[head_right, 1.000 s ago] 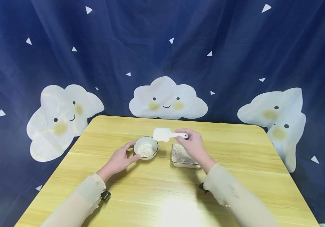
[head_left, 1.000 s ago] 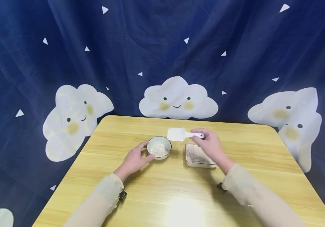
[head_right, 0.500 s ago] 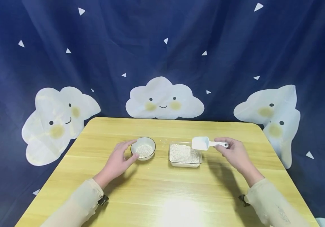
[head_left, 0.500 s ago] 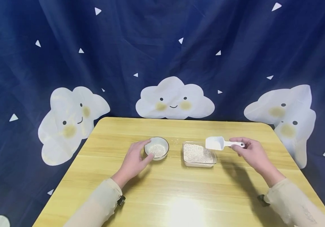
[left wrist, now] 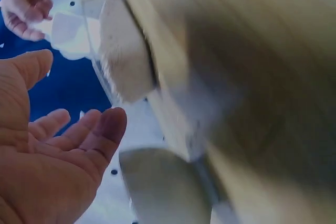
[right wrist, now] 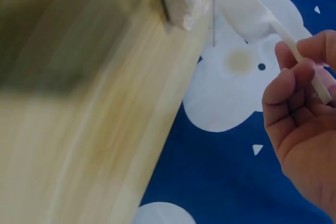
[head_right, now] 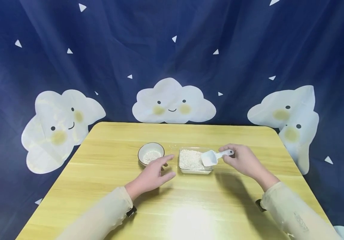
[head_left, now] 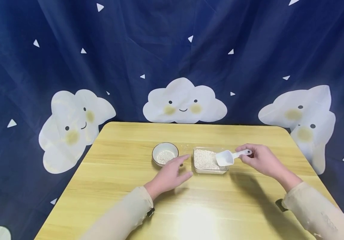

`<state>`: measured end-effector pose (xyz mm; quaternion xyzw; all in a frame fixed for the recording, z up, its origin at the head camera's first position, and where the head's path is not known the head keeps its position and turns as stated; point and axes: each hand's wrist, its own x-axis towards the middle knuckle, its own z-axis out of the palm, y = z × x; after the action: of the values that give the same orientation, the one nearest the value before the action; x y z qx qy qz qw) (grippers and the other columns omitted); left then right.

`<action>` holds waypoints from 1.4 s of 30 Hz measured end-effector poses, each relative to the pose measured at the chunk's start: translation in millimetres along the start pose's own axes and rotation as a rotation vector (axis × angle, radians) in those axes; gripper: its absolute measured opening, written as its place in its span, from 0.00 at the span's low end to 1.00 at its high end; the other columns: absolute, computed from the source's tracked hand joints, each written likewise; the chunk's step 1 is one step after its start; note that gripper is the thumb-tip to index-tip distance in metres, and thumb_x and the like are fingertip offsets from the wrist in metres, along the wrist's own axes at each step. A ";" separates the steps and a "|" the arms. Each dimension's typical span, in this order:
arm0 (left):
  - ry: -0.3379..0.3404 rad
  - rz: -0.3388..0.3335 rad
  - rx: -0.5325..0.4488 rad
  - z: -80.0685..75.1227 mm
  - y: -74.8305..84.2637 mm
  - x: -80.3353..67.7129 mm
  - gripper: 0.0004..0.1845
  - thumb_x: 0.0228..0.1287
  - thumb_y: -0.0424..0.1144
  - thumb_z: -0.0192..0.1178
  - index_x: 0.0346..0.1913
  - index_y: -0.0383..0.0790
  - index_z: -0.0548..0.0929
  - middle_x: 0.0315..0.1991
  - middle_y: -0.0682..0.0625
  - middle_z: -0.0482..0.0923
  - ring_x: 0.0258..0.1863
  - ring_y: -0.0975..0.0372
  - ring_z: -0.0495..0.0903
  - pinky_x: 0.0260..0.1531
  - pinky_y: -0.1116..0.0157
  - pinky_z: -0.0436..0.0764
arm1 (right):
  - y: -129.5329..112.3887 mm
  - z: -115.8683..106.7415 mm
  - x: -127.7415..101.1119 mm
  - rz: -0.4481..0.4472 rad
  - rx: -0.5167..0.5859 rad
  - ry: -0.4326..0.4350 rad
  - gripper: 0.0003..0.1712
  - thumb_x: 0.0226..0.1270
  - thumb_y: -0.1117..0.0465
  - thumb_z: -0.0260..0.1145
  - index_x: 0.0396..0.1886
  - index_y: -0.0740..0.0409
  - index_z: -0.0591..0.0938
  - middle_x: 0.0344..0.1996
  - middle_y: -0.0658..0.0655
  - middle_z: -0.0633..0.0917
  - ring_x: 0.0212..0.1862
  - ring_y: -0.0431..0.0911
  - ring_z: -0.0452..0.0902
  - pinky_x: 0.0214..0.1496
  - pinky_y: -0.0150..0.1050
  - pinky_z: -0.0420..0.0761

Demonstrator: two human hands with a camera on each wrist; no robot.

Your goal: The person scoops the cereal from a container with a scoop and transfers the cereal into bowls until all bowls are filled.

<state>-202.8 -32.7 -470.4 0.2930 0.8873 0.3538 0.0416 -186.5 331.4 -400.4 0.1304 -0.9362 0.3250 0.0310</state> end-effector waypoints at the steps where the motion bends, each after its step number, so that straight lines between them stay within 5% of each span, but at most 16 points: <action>1: -0.010 -0.008 -0.010 4.6 1.2 4.0 0.40 0.75 0.55 0.64 0.83 0.45 0.66 0.80 0.47 0.71 0.73 0.49 0.77 0.78 0.49 0.73 | -1.8 -1.0 2.1 -0.014 -0.015 -0.006 0.13 0.68 0.68 0.68 0.51 0.61 0.90 0.22 0.46 0.81 0.22 0.33 0.68 0.22 0.30 0.70; 6: -0.005 -0.065 -0.010 22.8 4.8 19.4 0.42 0.75 0.58 0.63 0.83 0.42 0.64 0.78 0.45 0.73 0.74 0.51 0.77 0.80 0.51 0.71 | -8.5 -2.7 10.0 -0.050 -0.051 -0.054 0.12 0.67 0.68 0.68 0.49 0.60 0.90 0.25 0.45 0.83 0.24 0.32 0.70 0.25 0.30 0.72; 10: 0.013 -0.112 -0.040 29.4 4.2 25.1 0.42 0.75 0.59 0.62 0.83 0.42 0.65 0.69 0.44 0.83 0.49 0.56 0.88 0.72 0.51 0.78 | -9.2 -0.6 14.0 -0.060 -0.054 -0.078 0.12 0.67 0.69 0.68 0.48 0.60 0.90 0.27 0.46 0.85 0.24 0.32 0.70 0.25 0.30 0.72; 13: 0.018 -0.129 -0.079 31.9 2.4 27.0 0.41 0.74 0.57 0.63 0.83 0.41 0.66 0.61 0.45 0.88 0.30 0.65 0.81 0.59 0.56 0.83 | -8.6 1.1 16.2 -0.054 -0.048 -0.092 0.12 0.67 0.69 0.68 0.48 0.60 0.90 0.28 0.47 0.86 0.24 0.33 0.70 0.25 0.30 0.72; 20: 0.003 -0.159 -0.126 33.9 -0.6 29.8 0.40 0.75 0.55 0.63 0.83 0.43 0.66 0.51 0.46 0.90 0.15 0.68 0.71 0.38 0.61 0.85 | -5.1 2.9 16.8 0.035 0.035 -0.129 0.13 0.68 0.68 0.69 0.50 0.63 0.90 0.30 0.50 0.87 0.26 0.35 0.72 0.27 0.31 0.75; 30: 0.012 -0.167 -0.116 33.8 -4.0 34.5 0.37 0.76 0.54 0.63 0.82 0.45 0.68 0.60 0.47 0.88 0.23 0.69 0.76 0.36 0.66 0.81 | 8.2 9.8 16.4 0.176 0.227 -0.169 0.18 0.72 0.63 0.69 0.57 0.66 0.87 0.28 0.52 0.82 0.28 0.36 0.71 0.29 0.31 0.75; 42: 0.003 -0.165 -0.110 34.5 -7.0 35.6 0.37 0.76 0.55 0.64 0.81 0.46 0.69 0.63 0.44 0.87 0.35 0.70 0.82 0.52 0.63 0.86 | 21.9 28.1 12.6 0.292 0.466 -0.181 0.25 0.69 0.64 0.69 0.62 0.75 0.82 0.24 0.44 0.80 0.26 0.37 0.72 0.30 0.34 0.77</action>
<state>-225.9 3.7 -495.9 0.2160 0.8877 0.3976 0.0853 -203.8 327.7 -433.8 0.0264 -0.8440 0.5195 -0.1306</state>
